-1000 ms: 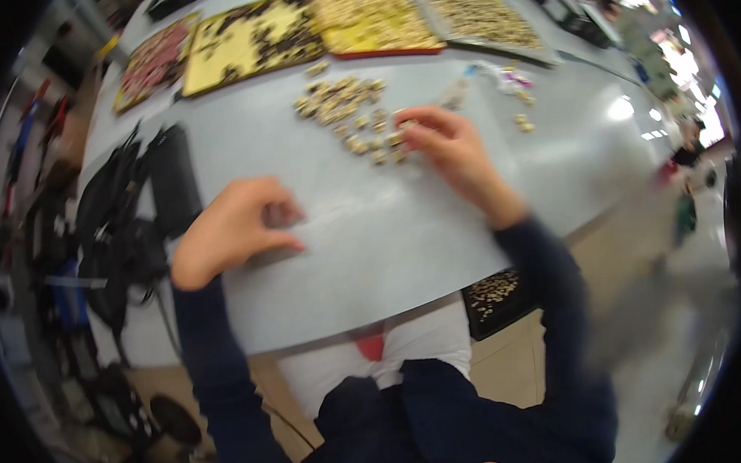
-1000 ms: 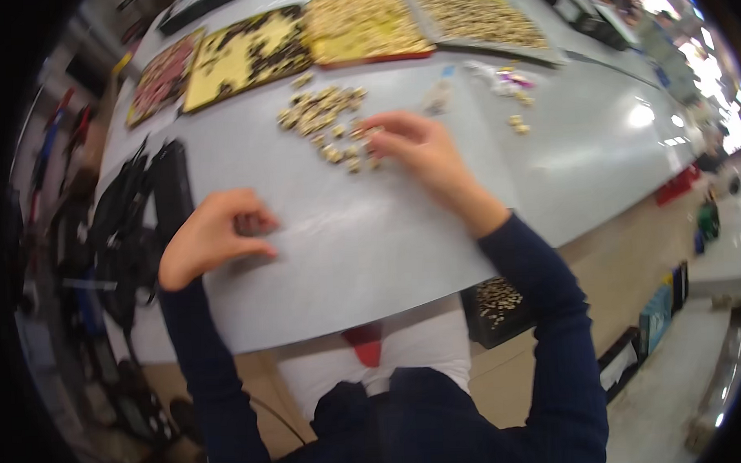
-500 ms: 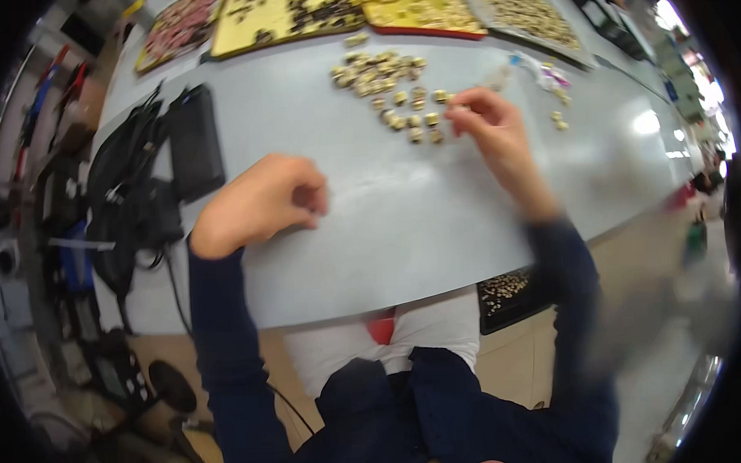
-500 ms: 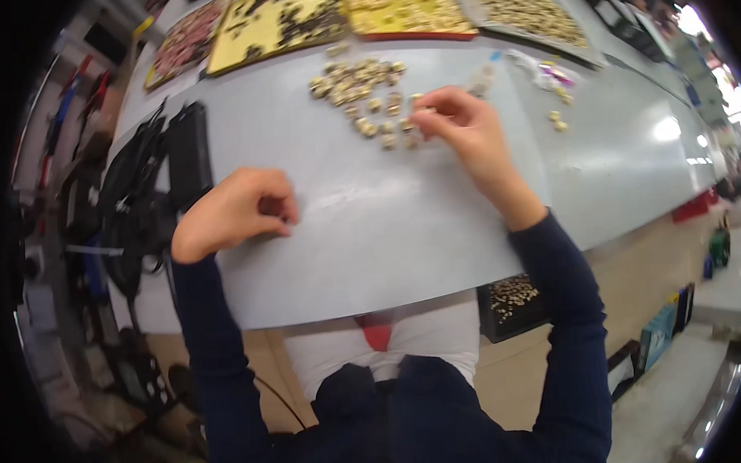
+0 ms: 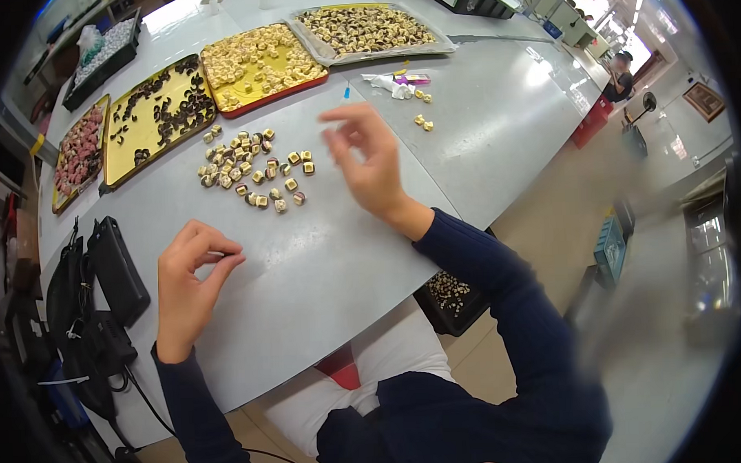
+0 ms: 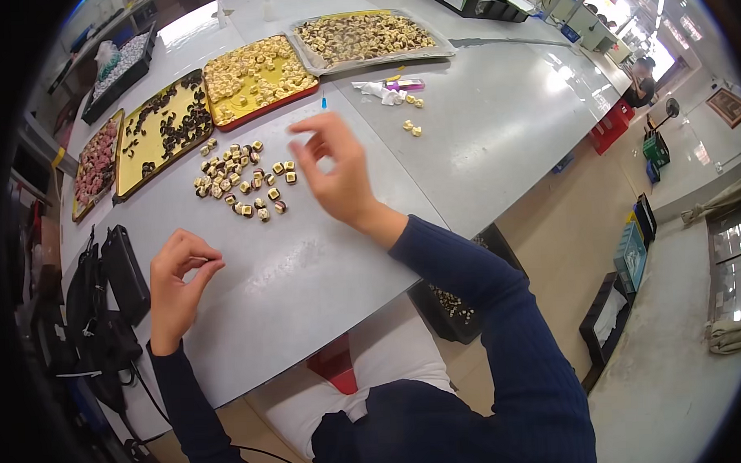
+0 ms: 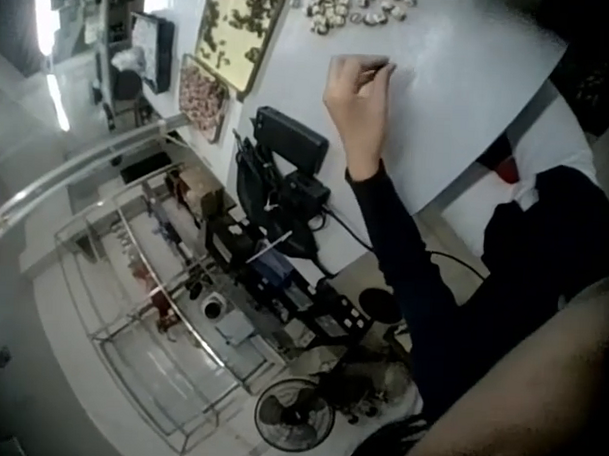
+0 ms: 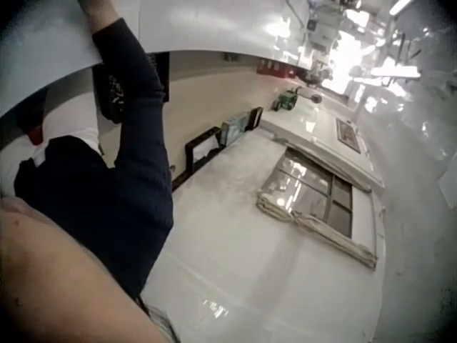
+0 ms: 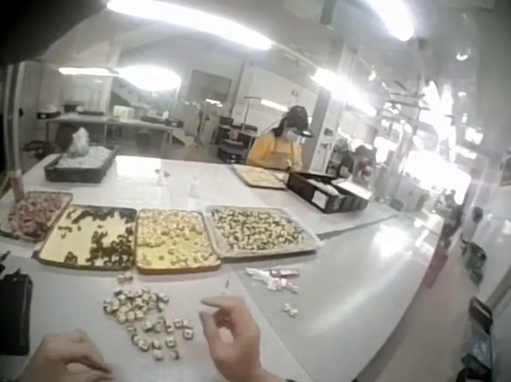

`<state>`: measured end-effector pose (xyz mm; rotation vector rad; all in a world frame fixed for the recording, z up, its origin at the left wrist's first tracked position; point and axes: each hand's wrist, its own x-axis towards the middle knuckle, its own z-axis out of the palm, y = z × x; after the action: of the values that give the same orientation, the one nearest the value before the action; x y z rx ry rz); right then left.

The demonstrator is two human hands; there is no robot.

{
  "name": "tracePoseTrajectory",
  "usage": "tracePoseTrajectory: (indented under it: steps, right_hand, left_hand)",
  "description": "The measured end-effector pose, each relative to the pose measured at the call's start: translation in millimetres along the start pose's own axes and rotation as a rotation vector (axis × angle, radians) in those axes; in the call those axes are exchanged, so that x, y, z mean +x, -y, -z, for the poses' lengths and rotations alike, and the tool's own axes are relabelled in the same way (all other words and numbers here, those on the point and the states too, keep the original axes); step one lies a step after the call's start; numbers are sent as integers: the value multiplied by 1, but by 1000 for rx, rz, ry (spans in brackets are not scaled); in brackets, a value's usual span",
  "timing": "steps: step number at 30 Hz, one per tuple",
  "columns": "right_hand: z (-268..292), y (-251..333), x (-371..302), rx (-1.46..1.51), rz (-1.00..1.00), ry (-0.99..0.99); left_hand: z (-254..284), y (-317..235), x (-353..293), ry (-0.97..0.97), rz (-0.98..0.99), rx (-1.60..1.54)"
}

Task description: Applying glue to small black components and assembling them into gold housings on a factory workbench.

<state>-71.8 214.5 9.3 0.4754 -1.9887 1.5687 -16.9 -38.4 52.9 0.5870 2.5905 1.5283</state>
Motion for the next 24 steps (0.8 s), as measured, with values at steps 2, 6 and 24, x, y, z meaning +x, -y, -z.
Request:
tracePoseTrajectory:
  steps: [2, 6, 24]
  right_hand:
    - [5, -7, 5, -20, 105, -130]
    - [14, -15, 10, 24, 240, -446]
    - [15, -59, 12, -246, -426, -174]
  left_hand:
    - [-4, 5, 0, -55, -52, -33]
    - [-17, 16, 1, -147, -162, -189]
    - [-25, 28, 0, -387, -72, -307]
